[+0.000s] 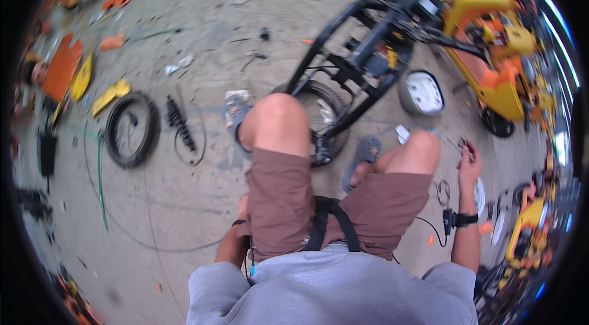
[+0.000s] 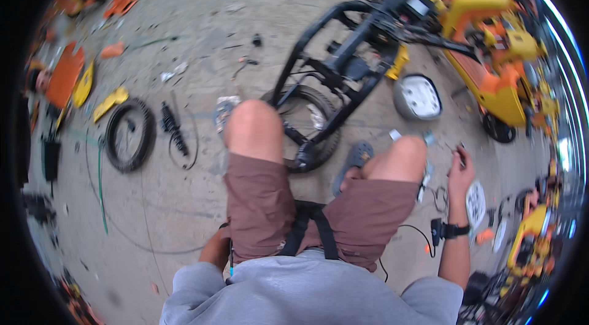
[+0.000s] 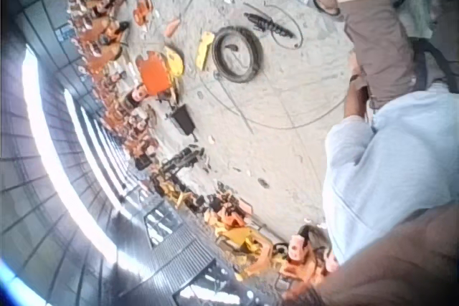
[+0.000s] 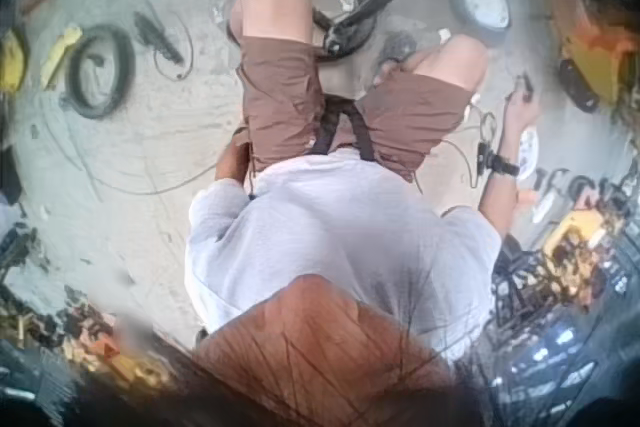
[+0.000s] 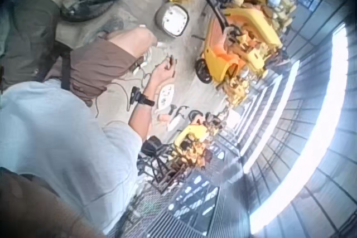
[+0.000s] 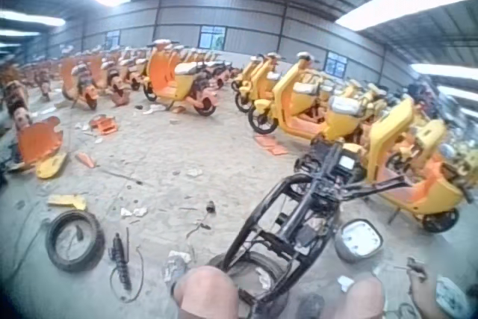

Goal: The person sits on the floor and assembles or repairs the frame of a scooter, attaching components like a rear shock absorber and wiring harness to the black metal frame by hand.

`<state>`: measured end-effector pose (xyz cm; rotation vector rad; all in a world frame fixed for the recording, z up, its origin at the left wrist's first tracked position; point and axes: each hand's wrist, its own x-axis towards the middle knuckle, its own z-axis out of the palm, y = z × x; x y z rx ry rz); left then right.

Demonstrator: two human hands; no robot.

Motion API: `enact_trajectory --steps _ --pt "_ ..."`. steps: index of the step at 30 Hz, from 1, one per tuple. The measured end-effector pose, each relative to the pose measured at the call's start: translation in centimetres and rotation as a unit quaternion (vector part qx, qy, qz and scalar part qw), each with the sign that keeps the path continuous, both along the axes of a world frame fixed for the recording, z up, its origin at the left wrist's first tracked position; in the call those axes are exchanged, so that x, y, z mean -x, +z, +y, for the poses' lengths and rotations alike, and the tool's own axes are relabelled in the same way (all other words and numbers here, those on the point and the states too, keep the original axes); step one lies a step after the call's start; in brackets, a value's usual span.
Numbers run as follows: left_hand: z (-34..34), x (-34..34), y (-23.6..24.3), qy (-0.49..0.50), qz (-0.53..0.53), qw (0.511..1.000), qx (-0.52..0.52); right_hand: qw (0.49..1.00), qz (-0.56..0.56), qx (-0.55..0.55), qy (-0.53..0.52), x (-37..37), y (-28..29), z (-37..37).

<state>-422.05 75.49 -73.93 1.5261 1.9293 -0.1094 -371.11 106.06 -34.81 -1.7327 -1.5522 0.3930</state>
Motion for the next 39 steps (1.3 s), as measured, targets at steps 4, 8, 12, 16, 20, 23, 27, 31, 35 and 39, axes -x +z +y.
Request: enact_trajectory --steps 4,8,12,16,20,23,27,31,35,39 --pt "0.9 0.5 1.7 -0.036 -0.002 0.998 0.047 0.996 -0.010 0.073 -0.041 -5.3 -8.4 -7.8" --pt "-1.1 2.3 3.6 0.022 0.002 0.995 0.094 0.972 0.030 0.227 -0.060 -6.1 -18.1 -14.7" --pt "-1.6 3.3 6.2 0.058 0.005 0.989 0.135 0.930 -0.043 0.354 -0.085 -6.8 -24.3 -22.2" --pt "-2.6 4.3 8.7 0.092 0.014 0.983 0.160 0.880 -0.074 0.460 -0.092 -6.7 -28.0 -26.6" --pt "-3.4 5.3 11.2 0.111 0.016 0.978 0.174 0.841 -0.025 0.525 -0.130 -6.5 -31.3 -29.7" --pt "-3.2 5.6 13.0 0.113 0.021 0.977 0.182 0.843 -0.043 0.495 -0.203 -6.5 -34.6 -32.2" --pt "-2.8 5.8 14.7 0.115 0.036 0.976 0.183 0.861 -0.083 0.435 -0.250 -5.2 -34.2 -31.4" --pt "-2.4 5.3 15.4 0.117 0.036 0.975 0.187 0.894 -0.142 0.349 -0.242 -4.6 -34.5 -30.2" --pt "-1.7 5.0 16.4 0.115 0.038 0.975 0.188 0.893 -0.133 0.373 -0.213 -5.1 -34.4 -29.7" --pt "-1.1 5.0 17.0 0.115 0.038 0.975 0.188 0.888 -0.101 0.390 -0.224 -5.6 -35.2 -30.8"
